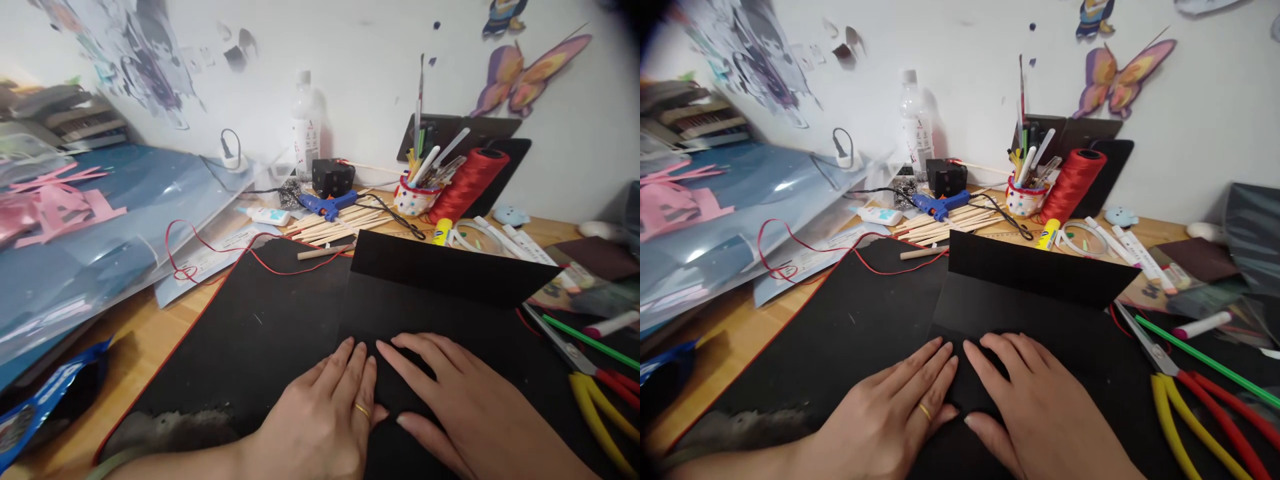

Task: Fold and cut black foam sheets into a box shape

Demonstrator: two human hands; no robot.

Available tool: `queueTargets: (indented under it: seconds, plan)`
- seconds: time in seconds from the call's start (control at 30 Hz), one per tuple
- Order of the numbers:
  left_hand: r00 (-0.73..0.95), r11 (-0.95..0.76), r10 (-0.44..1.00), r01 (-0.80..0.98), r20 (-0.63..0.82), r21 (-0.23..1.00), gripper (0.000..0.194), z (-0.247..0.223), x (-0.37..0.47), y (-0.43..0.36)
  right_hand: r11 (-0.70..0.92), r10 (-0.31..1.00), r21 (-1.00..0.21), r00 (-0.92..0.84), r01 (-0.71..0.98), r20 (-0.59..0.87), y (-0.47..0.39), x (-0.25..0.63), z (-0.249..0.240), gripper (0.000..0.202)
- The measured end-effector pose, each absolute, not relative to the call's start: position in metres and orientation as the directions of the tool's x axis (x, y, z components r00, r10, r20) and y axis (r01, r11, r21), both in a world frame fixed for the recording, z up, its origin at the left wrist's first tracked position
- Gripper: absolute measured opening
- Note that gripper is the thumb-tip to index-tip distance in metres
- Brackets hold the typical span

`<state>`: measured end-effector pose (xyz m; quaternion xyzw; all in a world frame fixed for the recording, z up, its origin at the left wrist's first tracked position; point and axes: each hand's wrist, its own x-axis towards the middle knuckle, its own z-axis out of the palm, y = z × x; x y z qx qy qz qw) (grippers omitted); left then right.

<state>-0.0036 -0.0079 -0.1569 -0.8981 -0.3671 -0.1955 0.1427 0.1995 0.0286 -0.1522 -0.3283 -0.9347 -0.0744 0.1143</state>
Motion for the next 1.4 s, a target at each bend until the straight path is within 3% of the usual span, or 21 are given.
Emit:
queueTargets:
  seconds: [0.3,0.63,0.97,1.17,1.4]
  plan:
    - [0.667,-0.69,0.635,0.717,0.389,-0.103,0.036,-0.155,-0.006,-0.006,0.781,0.566,0.167,-0.795,0.602,0.221,0.031,0.205,-0.158,0.045]
    - [0.679,-0.723,0.634,0.69,0.37,-0.026,0.038,-0.156,-0.007,-0.001,0.753,0.616,0.129,-0.761,0.645,0.203,0.032,0.204,-0.16,0.045]
    - [0.677,-0.722,0.628,0.691,0.384,-0.038,0.04,-0.158,-0.004,0.001,0.724,0.667,0.057,-0.719,0.687,0.193,0.033,0.205,-0.164,0.041]
    - [0.667,-0.709,0.618,0.701,0.417,-0.071,0.035,-0.167,-0.005,-0.001,0.76,0.618,0.045,-0.743,0.648,0.256,0.038,0.201,-0.158,0.036]
    - [0.685,-0.709,0.646,0.702,0.338,-0.069,0.036,-0.17,-0.008,-0.002,0.753,0.633,0.049,-0.743,0.656,0.217,0.039,0.201,-0.157,0.036]
